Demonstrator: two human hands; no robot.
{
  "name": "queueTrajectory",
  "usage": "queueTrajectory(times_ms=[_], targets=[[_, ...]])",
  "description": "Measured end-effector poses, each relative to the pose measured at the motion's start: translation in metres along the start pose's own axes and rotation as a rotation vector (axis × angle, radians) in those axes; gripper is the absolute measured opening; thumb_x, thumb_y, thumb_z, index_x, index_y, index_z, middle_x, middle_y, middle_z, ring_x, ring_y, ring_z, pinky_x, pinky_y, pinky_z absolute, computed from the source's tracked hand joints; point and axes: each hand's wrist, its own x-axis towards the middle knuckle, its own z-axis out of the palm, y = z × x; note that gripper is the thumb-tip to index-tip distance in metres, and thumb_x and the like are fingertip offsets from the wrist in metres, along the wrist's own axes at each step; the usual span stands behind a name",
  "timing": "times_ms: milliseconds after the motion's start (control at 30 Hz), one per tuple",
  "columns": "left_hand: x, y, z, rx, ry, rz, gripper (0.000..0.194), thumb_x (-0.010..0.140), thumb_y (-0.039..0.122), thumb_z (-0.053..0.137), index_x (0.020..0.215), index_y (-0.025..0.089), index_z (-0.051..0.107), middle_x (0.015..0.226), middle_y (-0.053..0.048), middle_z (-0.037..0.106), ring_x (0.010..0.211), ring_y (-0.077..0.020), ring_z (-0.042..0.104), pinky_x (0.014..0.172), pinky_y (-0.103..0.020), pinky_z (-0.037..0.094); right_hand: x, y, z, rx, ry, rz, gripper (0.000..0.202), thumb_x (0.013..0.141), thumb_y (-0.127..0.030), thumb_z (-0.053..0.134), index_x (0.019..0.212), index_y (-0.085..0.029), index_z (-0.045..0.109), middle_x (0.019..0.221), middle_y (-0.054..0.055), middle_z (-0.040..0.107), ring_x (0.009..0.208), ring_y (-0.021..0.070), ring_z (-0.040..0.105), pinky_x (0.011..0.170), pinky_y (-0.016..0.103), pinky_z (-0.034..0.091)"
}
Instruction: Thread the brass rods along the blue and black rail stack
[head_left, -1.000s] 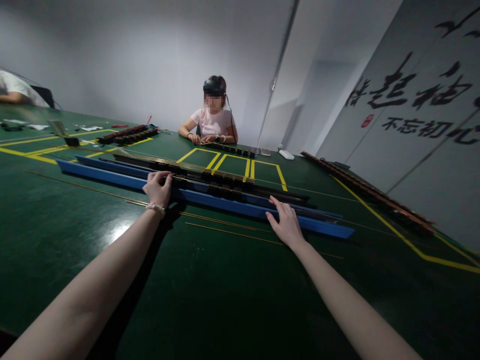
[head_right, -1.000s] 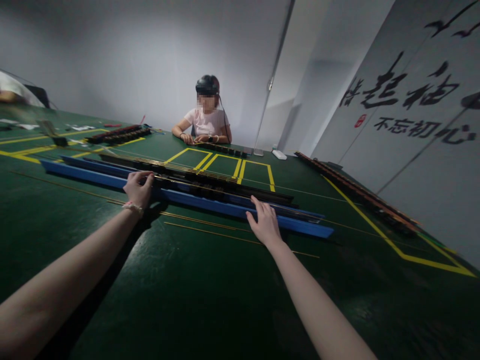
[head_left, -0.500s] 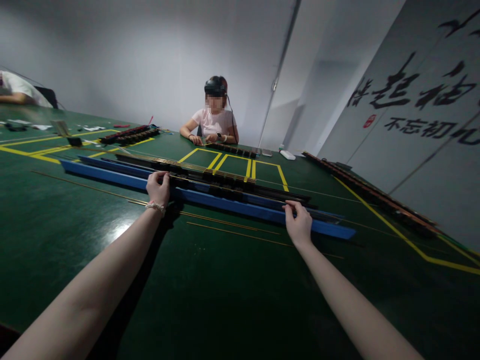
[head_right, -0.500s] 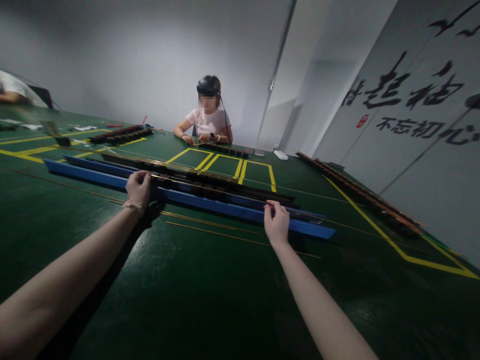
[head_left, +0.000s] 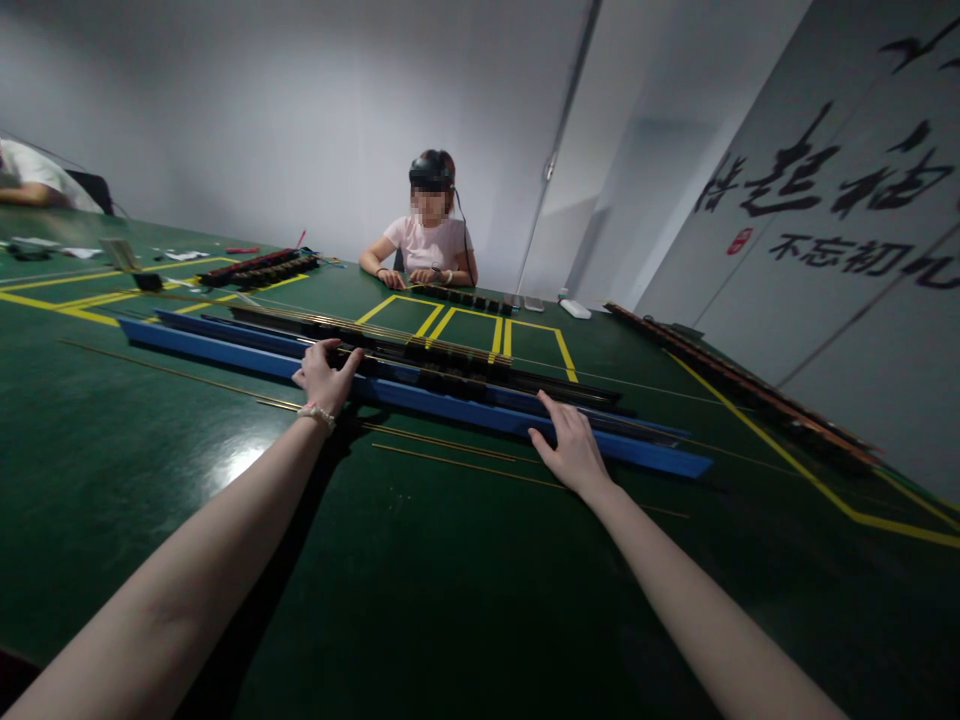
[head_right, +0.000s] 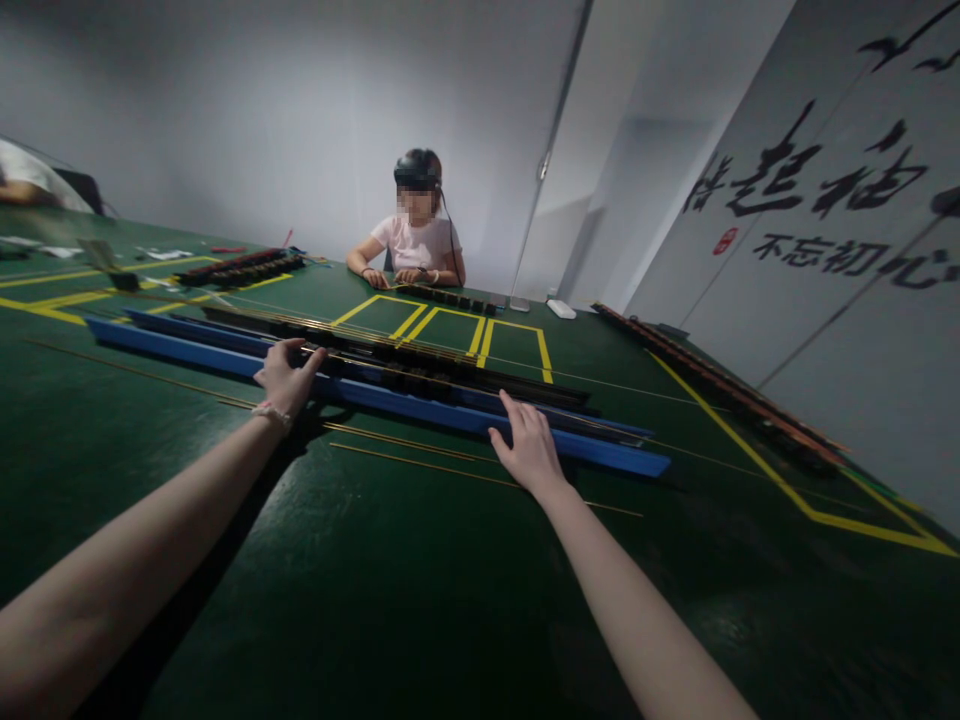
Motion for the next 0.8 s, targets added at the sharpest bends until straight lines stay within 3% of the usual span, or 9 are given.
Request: queueTrajectory(times_ms=[267,433,733,800], targets=[[0.0001,0.0036,-0.0016,0.081,-0.017,-0.047,0.045,0.080,0.048,0.057,0.115,0.020,0.052,0.121,-0.010,0.057,0.116,-0.0291,0.050,0.101,-0.048,0.030,-0.0004,0.0012,0.0012,-0.052,-0.038,-0.097,0.070,0.090,-0.036,0.045,0.151,-0.017,0.016,0.139,0.015,0.047,0.124,0.0275,0.046,0.100,0.046,0.041],[0.0004,0.0009,-0.0014,0.104,0.075,-0.099,0.055,0.081,0.049,0.057,0.124,0.017,0.046,0.128,-0.017,0.049,0.123,-0.0344,0.043,0.103,-0.052,0.029,0.0005,-0.0021,0.0006,-0.051,-0.090,-0.146,0.077,0.089,-0.034,0.048,0.152,-0.020,0.005,0.144,0.013,0.043,0.127,0.0256,0.045,0.103,0.045,0.040],[0.0005,-0.0042,0.0027,0.120,0.149,-0.062,0.048,0.084,0.042,0.053,0.122,0.014,0.047,0.124,-0.020,0.047,0.119,-0.0381,0.042,0.096,-0.057,0.033,0.0002,-0.0023,-0.0008,-0.023,-0.115,-0.074,0.066,0.090,-0.032,0.046,0.149,-0.018,0.022,0.136,0.013,0.051,0.124,0.0253,0.047,0.102,0.044,0.041],[-0.0006,-0.0007,-0.0002,0.132,0.137,0.019,0.046,0.084,0.038,0.052,0.123,0.014,0.047,0.123,-0.020,0.047,0.118,-0.0373,0.042,0.096,-0.056,0.033,0.0004,-0.0018,-0.0011,-0.011,-0.107,-0.032,0.062,0.090,-0.033,0.045,0.147,-0.017,0.027,0.130,0.014,0.055,0.120,0.0251,0.050,0.100,0.044,0.042]])
